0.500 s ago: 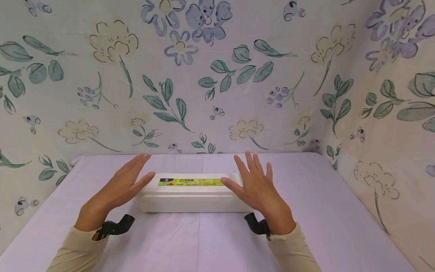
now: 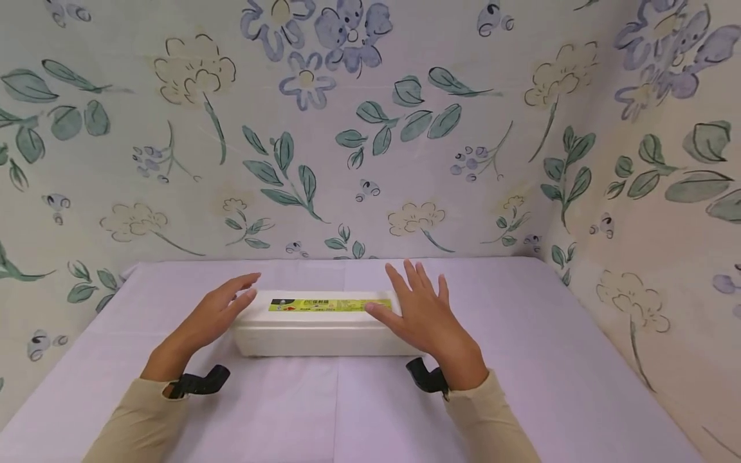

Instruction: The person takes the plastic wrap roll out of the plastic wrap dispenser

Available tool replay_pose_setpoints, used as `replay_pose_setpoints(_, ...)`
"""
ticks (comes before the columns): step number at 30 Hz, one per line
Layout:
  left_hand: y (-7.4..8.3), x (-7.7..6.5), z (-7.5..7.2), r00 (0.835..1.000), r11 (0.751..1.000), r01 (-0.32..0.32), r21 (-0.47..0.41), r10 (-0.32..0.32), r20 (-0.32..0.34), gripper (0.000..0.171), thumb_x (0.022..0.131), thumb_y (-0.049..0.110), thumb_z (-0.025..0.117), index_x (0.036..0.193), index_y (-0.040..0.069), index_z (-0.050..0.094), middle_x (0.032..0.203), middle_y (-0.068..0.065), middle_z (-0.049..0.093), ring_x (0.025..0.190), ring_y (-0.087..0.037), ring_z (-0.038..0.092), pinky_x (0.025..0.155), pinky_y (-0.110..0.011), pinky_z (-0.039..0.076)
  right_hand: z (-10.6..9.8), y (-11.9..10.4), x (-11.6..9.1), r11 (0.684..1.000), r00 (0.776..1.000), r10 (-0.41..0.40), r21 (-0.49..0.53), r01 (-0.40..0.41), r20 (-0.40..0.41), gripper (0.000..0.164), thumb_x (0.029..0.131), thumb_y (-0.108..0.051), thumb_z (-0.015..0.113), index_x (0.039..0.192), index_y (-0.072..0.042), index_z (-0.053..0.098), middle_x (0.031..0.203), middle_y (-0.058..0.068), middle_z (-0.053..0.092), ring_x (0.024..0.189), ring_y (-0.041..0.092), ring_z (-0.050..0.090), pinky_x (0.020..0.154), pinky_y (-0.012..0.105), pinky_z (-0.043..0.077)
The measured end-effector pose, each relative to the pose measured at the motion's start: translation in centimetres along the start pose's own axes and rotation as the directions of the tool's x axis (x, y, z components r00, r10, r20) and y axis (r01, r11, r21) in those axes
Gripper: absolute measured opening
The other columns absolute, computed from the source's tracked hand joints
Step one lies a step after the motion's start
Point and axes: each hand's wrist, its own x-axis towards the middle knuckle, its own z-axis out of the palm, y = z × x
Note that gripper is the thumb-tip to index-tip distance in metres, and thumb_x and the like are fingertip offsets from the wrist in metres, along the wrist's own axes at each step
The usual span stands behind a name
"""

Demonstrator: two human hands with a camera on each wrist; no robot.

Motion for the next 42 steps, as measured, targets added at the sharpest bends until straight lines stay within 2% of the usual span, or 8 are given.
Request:
replay_pose_setpoints(7, -1.5, -0.3, 1.9, 0.997, 0.996, -0.011, -0.091, 0.004, -0.079, 0.053, 0.1, 0.046, 0.044, 0.142, 0.013, 0.046, 0.144, -0.012, 0.045, 0.132, -0.034, 0.041, 0.101, -0.057, 0.037, 0.4, 0.0, 0.3, 1.0, 1.0, -0.011, 0.003, 0.011, -0.001, 0.088, 0.087, -0.072, 0.044, 0.154, -0.018, 0.025, 0.159, 0.017, 0.016, 0.145, 0.038, 0.006, 0.108, 0.065, -0.005)
replay_pose_setpoints(12, -2.3, -0.6, 3.1, 0.986, 0.982, -0.059, -0.181, 0.028, -0.167, 0.045, 0.1, 0.037, 0.047, 0.14, 0.015, 0.047, 0.143, -0.01, 0.048, 0.134, -0.033, 0.039, 0.101, -0.06, 0.035, 0.5, 0.1, 0.3, 1.0, 1.0, -0.023, 0.021, 0.023, -0.006, 0.087, 0.087, -0.071, 0.046, 0.153, -0.017, 0.026, 0.158, 0.018, 0.018, 0.145, 0.039, 0.008, 0.108, 0.065, -0.004)
replay_pose_setpoints(16, -2.6, -0.9, 3.9, 0.979, 0.961, -0.096, -0.258, 0.045, -0.2, 0.044, 0.1, 0.028, 0.048, 0.141, 0.013, 0.043, 0.143, -0.014, 0.046, 0.134, -0.035, 0.038, 0.105, -0.057, 0.031, 0.4, 0.2, 0.6, 0.999, 0.999, -0.034, 0.027, 0.034, 0.007, 0.087, 0.087, -0.071, 0.046, 0.153, -0.017, 0.027, 0.157, 0.018, 0.019, 0.145, 0.039, 0.01, 0.108, 0.066, -0.003)
replay_pose_setpoints(21, -2.7, -1.0, 4.5, 0.985, 0.915, -0.068, -0.398, -0.001, -0.171, 0.047, 0.101, 0.029, 0.047, 0.144, 0.012, 0.038, 0.147, -0.016, 0.04, 0.135, -0.03, 0.036, 0.108, -0.054, 0.027, 0.3, 0.4, 1.0, 0.999, 0.999, -0.036, 0.035, 0.035, 0.019, 0.088, 0.087, -0.07, 0.048, 0.153, -0.016, 0.027, 0.157, 0.017, 0.021, 0.144, 0.039, 0.013, 0.109, 0.065, -0.001)
replay_pose_setpoints(25, -3.2, -1.2, 4.8, 0.989, 0.885, -0.051, -0.462, -0.021, -0.149, 0.049, 0.101, 0.031, 0.045, 0.146, 0.012, 0.035, 0.147, -0.016, 0.038, 0.132, -0.029, 0.036, 0.106, -0.056, 0.027, 0.4, 0.3, 1.2, 0.997, 0.998, -0.044, 0.065, 0.042, 0.036, 0.087, 0.087, -0.07, 0.048, 0.153, -0.018, 0.027, 0.158, 0.015, 0.02, 0.144, 0.038, 0.014, 0.109, 0.064, -0.003)
replay_pose_setpoints(31, -4.0, -1.6, 5.1, 0.992, 0.88, -0.031, -0.474, -0.033, -0.125, 0.051, 0.1, 0.033, 0.043, 0.147, 0.015, 0.031, 0.148, -0.016, 0.035, 0.132, -0.032, 0.035, 0.105, -0.061, 0.026, 0.9, 0.0, 1.5, 0.996, 0.997, -0.048, 0.08, 0.044, 0.053, 0.088, 0.086, -0.071, 0.048, 0.153, -0.017, 0.028, 0.157, 0.015, 0.022, 0.144, 0.037, 0.016, 0.109, 0.065, -0.001)
replay_pose_setpoints(38, -4.2, -1.7, 5.1, 0.99, 0.886, -0.076, -0.458, 0.013, -0.14, 0.058, 0.097, 0.033, 0.049, 0.149, 0.02, 0.028, 0.15, -0.013, 0.034, 0.134, -0.032, 0.032, 0.105, -0.065, 0.021, 0.9, -0.2, 2.3, 0.994, 0.996, -0.065, 0.091, 0.059, 0.064, 0.088, 0.087, -0.071, 0.047, 0.153, -0.016, 0.026, 0.157, 0.013, 0.024, 0.145, 0.033, 0.016, 0.109, 0.065, 0.0)
replay_pose_setpoints(42, -4.3, -1.8, 5.3, 0.99, 0.883, -0.095, -0.46, 0.034, -0.139, 0.063, 0.094, 0.03, 0.054, 0.15, 0.021, 0.026, 0.148, -0.013, 0.035, 0.132, -0.031, 0.034, 0.104, -0.065, 0.023, 1.1, -0.4, 2.5, 0.993, 0.995, -0.065, 0.103, 0.057, 0.071, 0.089, 0.086, -0.071, 0.048, 0.153, -0.017, 0.026, 0.157, 0.011, 0.026, 0.145, 0.031, 0.015, 0.11, 0.063, -0.001)
